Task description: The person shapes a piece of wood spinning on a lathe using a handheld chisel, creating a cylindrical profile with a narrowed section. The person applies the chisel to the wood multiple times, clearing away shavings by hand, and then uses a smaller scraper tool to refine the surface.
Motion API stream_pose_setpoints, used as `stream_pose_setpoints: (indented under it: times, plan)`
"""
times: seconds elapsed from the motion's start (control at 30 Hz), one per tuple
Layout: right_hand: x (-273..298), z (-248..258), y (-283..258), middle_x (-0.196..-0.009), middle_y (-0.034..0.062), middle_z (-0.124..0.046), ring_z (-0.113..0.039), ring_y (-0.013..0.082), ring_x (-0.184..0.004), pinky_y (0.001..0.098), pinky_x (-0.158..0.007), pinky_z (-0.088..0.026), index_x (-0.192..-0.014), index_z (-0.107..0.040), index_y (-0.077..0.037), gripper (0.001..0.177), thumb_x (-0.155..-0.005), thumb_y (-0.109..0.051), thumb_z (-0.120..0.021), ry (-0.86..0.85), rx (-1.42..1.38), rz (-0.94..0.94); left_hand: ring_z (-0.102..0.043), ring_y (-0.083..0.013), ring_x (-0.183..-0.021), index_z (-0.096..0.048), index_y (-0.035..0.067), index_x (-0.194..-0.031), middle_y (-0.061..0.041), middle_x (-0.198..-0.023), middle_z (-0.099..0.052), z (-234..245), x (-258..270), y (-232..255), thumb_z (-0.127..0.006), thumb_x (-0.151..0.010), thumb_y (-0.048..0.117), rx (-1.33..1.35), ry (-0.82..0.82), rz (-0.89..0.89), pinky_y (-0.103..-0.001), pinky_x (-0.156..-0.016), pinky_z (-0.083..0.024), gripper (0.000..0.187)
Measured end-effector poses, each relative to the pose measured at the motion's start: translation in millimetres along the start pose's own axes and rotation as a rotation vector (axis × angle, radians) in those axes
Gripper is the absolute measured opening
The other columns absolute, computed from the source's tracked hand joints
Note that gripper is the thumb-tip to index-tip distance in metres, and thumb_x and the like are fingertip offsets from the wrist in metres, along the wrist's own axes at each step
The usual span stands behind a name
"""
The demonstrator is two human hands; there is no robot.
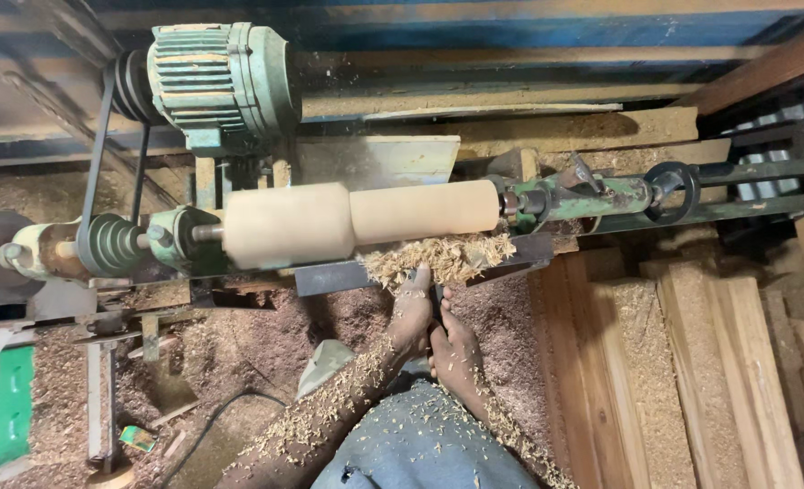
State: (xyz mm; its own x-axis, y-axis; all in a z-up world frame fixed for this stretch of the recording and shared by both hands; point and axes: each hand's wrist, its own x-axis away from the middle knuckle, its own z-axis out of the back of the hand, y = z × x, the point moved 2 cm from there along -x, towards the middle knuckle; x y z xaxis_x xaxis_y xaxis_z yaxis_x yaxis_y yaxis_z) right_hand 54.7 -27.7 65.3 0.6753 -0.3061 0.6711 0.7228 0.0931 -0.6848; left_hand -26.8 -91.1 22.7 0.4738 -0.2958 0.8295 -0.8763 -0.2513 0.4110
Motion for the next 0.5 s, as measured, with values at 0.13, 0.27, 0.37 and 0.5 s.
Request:
stream_pose_setpoints:
  times: [0.13,0.27,0.37,0.5]
  plan:
    - [-2,-5,3,-0.072,0.0042,-0.063,-0.057,0.0109,-0.048,0.0276,-0.041,-0.051,-0.146,-0.053,-0.017,0.047,-0.099,-0.016,-0.048,0.009,0.005,-0.007,-0.049,-0.0130,-0.051,-0.055,0.006,-0.091,-0.002,-0.068,-0.059,7,-7,-2,-0.039,-0.108,0.047,0.008,-0.024,-0.029,-0.028,-0.043,-0.043,0.047]
    - [-3,-10,8,-0.074,0.0024,-0.063,-0.057,0.0100,-0.048,0.0272,-0.041,-0.051,-0.146,-0.052,-0.017,0.047,-0.100,-0.016,-0.049,0.001,0.015,0.029,-0.052,-0.0136,-0.054,-0.057,0.001,-0.089,-0.004,-0.068,-0.059,14,-14,-6,-0.042,-0.109,0.047,0.020,-0.013,-0.050,-0.029,-0.046,-0.045,0.052]
    - [-5,-14,11,-0.069,0.0038,-0.060,-0.057,0.0104,-0.047,0.0276,-0.040,-0.051,-0.148,-0.051,-0.020,0.049,-0.099,-0.016,-0.048,0.022,0.048,0.035,-0.052,-0.0140,-0.056,-0.055,0.009,-0.091,-0.004,-0.070,-0.060,17,-17,-7,-0.044,-0.106,0.045,0.093,0.005,-0.034,-0.030,-0.048,-0.045,0.040]
    - [-6,-20,11,-0.064,0.0051,-0.058,-0.054,0.0117,-0.044,0.0288,-0.039,-0.048,-0.143,-0.059,-0.018,0.043,-0.101,-0.018,-0.049,0.050,0.021,-0.010,-0.052,-0.0144,-0.055,-0.056,0.005,-0.092,-0.005,-0.070,-0.061,20,-18,-6,-0.045,-0.107,0.044,0.043,-0.003,-0.047,-0.030,-0.047,-0.046,0.043]
